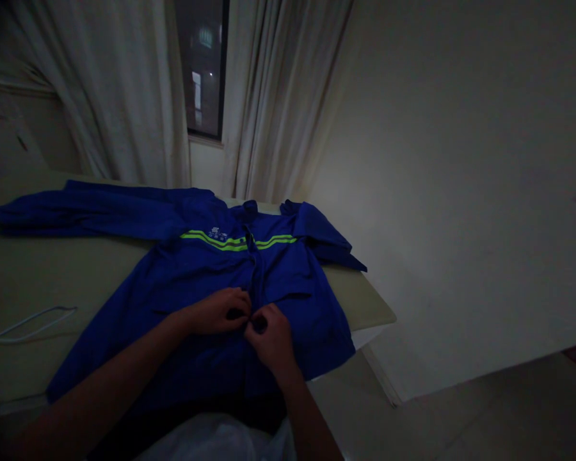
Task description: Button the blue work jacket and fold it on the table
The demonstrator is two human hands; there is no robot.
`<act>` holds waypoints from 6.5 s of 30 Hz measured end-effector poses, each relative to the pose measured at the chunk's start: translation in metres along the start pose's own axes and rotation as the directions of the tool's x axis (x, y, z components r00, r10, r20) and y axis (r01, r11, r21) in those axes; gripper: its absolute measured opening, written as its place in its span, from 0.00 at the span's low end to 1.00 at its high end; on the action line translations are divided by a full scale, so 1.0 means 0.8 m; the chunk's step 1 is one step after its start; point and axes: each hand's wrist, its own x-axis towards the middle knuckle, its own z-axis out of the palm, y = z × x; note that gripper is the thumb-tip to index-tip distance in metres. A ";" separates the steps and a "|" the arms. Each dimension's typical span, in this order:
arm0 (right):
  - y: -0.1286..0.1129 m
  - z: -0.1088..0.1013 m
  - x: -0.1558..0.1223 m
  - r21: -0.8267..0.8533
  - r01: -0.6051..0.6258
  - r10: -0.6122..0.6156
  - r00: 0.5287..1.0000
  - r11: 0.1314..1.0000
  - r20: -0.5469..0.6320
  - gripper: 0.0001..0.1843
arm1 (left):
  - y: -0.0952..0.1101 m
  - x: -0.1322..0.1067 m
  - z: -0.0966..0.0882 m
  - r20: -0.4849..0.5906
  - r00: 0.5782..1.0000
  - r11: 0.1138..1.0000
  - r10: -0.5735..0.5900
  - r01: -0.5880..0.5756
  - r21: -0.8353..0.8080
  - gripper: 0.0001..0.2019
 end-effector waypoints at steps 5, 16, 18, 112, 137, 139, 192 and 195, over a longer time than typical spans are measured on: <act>0.008 -0.005 0.003 0.147 0.004 -0.007 1.000 0.989 0.019 0.03 | -0.008 0.000 0.005 0.091 0.996 0.995 -0.026 0.034 -0.091 0.04; -0.006 0.001 0.000 -0.114 0.043 -0.042 0.999 0.993 0.010 0.06 | -0.013 -0.003 0.012 -0.024 0.998 0.998 -0.055 0.055 0.006 0.07; -0.012 0.006 -0.003 -0.250 0.029 -0.039 0.999 0.968 -0.032 0.06 | -0.010 -0.002 0.009 -0.035 0.997 0.997 -0.070 0.071 0.033 0.08; 0.034 -0.015 0.030 -0.136 0.074 -0.058 0.992 0.988 0.115 0.11 | -0.005 0.016 0.048 -0.319 0.887 0.913 -0.333 0.388 0.126 0.33; 0.059 -0.029 0.027 0.231 -0.176 0.229 0.947 0.957 -0.227 0.09 | -0.023 -0.005 0.055 -0.400 0.855 0.861 -0.331 0.447 0.242 0.36; 0.062 -0.044 0.018 0.322 -0.199 0.294 0.915 0.926 -0.278 0.13 | -0.022 -0.019 0.062 -0.383 0.849 0.822 -0.365 0.487 0.295 0.34; 0.043 -0.042 -0.032 0.167 -0.123 0.115 0.992 0.978 0.060 0.18 | 0.062 -0.013 0.073 -0.045 0.958 0.939 -0.282 0.285 0.193 0.13; 0.043 -0.040 -0.029 0.145 -0.133 0.130 0.991 0.980 0.030 0.14 | 0.058 -0.018 0.073 -0.046 0.965 0.951 -0.257 0.261 0.166 0.14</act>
